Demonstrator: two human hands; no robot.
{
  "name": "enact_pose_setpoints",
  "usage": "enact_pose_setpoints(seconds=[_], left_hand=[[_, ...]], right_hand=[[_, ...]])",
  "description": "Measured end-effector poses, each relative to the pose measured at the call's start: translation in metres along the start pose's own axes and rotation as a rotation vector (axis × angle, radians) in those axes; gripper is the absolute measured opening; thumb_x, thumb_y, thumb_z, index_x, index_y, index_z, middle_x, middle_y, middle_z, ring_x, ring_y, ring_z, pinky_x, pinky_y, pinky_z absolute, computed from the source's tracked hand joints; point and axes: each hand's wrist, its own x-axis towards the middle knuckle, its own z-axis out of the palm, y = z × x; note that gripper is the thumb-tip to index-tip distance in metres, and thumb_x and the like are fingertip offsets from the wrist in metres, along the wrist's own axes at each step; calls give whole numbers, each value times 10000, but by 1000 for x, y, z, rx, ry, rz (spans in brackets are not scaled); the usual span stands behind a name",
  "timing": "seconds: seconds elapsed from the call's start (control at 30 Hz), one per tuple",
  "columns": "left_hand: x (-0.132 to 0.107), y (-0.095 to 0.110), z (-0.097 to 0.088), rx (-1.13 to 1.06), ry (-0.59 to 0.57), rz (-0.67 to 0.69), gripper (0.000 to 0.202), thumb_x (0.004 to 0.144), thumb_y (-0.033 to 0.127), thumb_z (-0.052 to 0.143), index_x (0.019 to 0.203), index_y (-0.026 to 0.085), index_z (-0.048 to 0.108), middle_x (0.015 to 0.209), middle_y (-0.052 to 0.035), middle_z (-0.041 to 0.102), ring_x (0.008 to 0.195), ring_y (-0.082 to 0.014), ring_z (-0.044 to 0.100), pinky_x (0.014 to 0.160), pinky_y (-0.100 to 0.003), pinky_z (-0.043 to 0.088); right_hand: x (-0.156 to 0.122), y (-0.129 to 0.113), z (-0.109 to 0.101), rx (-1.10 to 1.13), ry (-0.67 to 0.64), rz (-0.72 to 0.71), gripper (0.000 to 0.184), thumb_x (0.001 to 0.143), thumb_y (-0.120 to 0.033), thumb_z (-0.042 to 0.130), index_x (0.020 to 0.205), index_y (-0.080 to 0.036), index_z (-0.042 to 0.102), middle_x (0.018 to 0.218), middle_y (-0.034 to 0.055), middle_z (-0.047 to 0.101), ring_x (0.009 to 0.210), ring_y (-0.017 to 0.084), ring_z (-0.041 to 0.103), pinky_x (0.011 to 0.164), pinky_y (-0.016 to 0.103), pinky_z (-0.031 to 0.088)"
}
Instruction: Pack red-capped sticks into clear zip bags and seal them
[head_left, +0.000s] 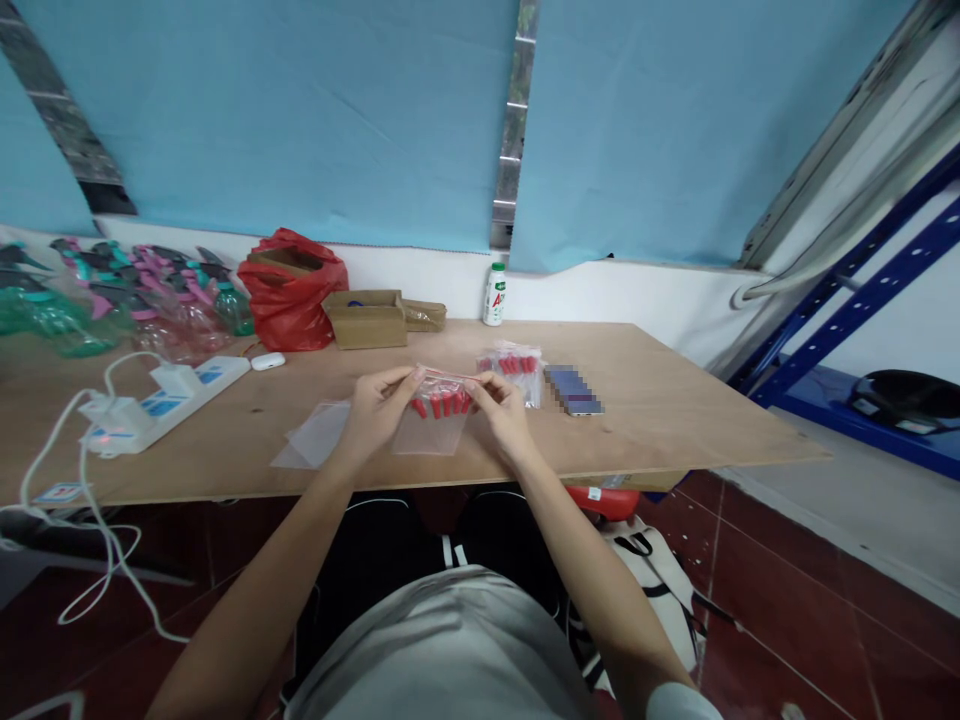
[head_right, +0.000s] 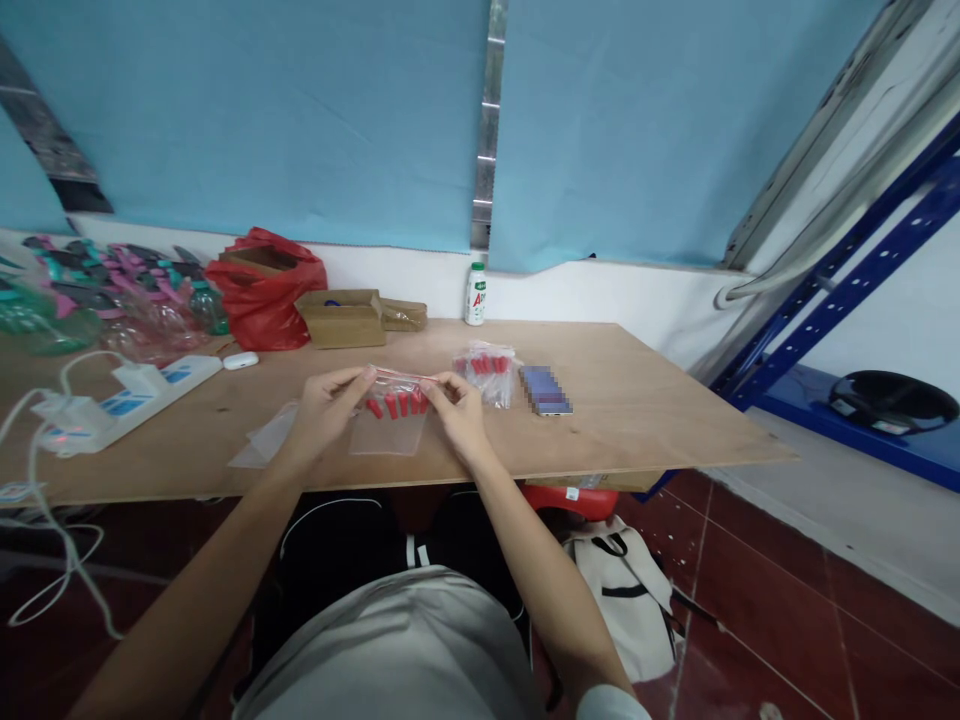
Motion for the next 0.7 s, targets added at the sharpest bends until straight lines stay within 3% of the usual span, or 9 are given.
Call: enact_pose_setpoints(seconds=[0.23, 0.43, 0.57, 0.7], left_hand=[[0, -2, -2, 48, 117, 54, 351, 985, 502, 723, 852, 187, 803, 692, -22, 722, 580, -155, 621, 589, -276, 519], [0, -8, 0, 29, 213, 9, 351, 994, 516, 711, 910, 195, 827, 697, -17, 708, 645, -170, 639, 626, -279, 518], [3, -18, -1, 16, 157, -90, 413, 973, 579, 718, 1028, 188, 840, 801, -47, 766, 754, -208, 712, 676, -295, 564], [10, -27, -21, 107, 121, -125, 535, 969, 610, 683, 1319, 213, 761, 1196, -119, 816, 1016, -276, 780, 796, -357, 637]], right_hand=[[-3, -1, 4, 42, -127, 94, 443, 789, -639, 878, 963, -249, 758, 925, 18, 750, 812, 185, 637, 702, 292, 530], [-7, 4, 5, 105, -314, 162, 482, 770, -526, 931, 1140, -261, 774, 1030, 24, 792, 932, 202, 704, 767, 291, 544], [-4, 11, 4, 87, -250, 185, 458, 739, -504, 947, 1061, -238, 760, 902, 8, 768, 807, 177, 671, 713, 283, 519], [6, 11, -11, 23, -101, 131, 403, 763, -523, 918, 866, -235, 655, 716, -37, 659, 699, 155, 615, 670, 273, 473]])
